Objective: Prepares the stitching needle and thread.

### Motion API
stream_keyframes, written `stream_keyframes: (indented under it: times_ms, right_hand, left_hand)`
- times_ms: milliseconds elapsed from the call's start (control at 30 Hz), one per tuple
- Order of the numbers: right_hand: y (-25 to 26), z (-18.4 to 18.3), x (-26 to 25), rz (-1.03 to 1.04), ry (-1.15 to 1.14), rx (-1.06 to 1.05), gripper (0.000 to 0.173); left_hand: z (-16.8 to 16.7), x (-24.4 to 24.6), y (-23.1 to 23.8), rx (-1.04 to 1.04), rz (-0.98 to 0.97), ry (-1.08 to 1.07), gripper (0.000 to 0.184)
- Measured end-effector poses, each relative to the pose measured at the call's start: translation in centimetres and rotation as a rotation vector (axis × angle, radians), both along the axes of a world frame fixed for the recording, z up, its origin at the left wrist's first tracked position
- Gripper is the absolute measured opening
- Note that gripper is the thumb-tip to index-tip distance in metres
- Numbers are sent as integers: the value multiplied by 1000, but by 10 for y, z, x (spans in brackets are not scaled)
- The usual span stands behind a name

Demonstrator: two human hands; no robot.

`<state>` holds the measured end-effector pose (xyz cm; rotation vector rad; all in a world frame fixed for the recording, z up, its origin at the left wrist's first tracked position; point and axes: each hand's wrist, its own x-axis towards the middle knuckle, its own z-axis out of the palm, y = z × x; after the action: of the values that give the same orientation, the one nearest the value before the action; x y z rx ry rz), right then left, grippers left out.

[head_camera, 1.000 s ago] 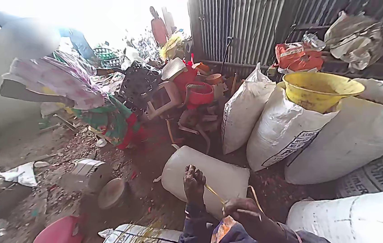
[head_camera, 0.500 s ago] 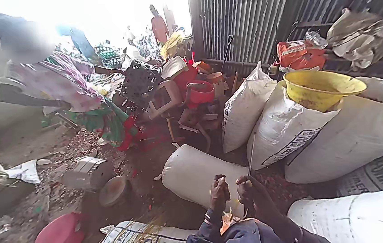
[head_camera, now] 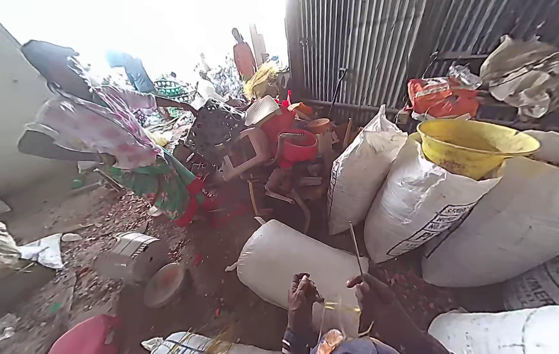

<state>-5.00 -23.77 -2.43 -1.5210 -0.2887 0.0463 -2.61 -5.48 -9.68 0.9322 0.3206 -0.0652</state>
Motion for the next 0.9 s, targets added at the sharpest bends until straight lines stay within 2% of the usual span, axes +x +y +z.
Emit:
stream_keyframes:
  times_ms: [167, 300, 467, 567, 633, 767, 900]
  right_hand:
    - [-55, -28, 1, -251, -42, -128, 26]
    - [-84, -36, -5, -389, -33, -99, 24]
    - [-81, -37, -12, -376, -56, -138, 23]
    - [-76, -45, -13, -315, -120, -205, 28]
    - [-75, -47, -16, -297, -112, -209, 27]
    - [-75, -44, -20, -292, -63, -179, 24]
    - [-76, -43, -23, -270, -12, -169, 25]
  left_hand:
    - [12, 5, 30, 116, 112, -37, 23]
    - [38, 7, 54, 224, 157, -205, 28]
    - [93, 24, 64, 374, 155, -593, 23]
    - [132, 34, 65, 443, 102, -838, 18]
    - [159, 38, 64, 468, 54, -975, 21]
    - [213, 30, 56, 529, 54, -1158, 20]
    - [269, 24, 45, 491, 72, -1349, 25]
